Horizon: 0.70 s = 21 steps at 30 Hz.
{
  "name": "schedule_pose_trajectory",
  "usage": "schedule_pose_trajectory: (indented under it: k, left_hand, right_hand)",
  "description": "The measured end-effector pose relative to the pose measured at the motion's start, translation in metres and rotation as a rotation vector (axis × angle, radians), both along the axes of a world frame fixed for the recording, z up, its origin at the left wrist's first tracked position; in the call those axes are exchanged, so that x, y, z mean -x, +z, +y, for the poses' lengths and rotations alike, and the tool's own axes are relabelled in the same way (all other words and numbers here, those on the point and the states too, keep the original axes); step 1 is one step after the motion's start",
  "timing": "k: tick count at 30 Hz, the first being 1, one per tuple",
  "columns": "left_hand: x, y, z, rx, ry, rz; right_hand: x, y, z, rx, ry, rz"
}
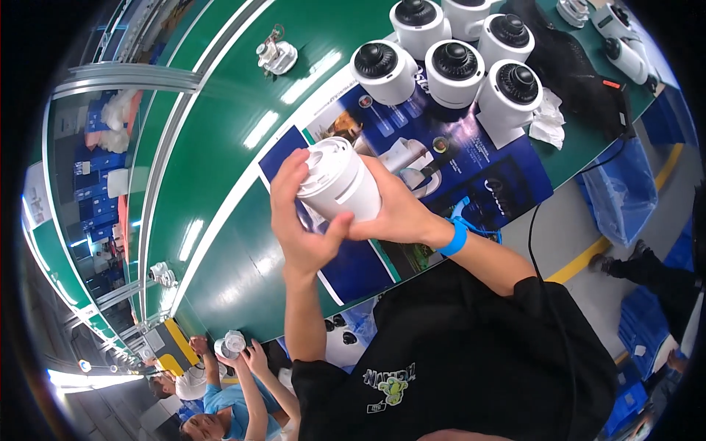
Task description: Assembling electronic components and housings for security cameras on a production line.
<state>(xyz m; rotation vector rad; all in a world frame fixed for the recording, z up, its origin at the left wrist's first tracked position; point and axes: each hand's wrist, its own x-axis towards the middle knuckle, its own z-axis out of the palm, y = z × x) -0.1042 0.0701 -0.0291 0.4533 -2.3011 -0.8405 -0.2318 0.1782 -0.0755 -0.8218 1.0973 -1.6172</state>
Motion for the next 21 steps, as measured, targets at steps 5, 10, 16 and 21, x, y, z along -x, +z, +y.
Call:
schedule_pose_trajectory:
  k: [5, 10, 16, 21]
  left_hand:
    - [0.000, -0.007, 0.012, -0.325, 0.124, -0.031]
    - [0.002, -0.018, 0.017, -0.486, 0.255, 0.024]
    - [0.015, -0.033, -0.005, -0.629, 0.214, -0.006]
    - [0.036, -0.040, -0.070, -0.398, 0.336, -0.030]
  right_hand:
    - [0.009, 0.010, 0.000, 0.102, 0.119, 0.142]
    - [0.014, 0.007, -0.005, 0.071, 0.208, 0.361]
    - [0.008, -0.023, -0.019, 0.076, 0.050, 0.341]
    - [0.030, -0.018, -0.012, -0.112, -0.012, 0.597]
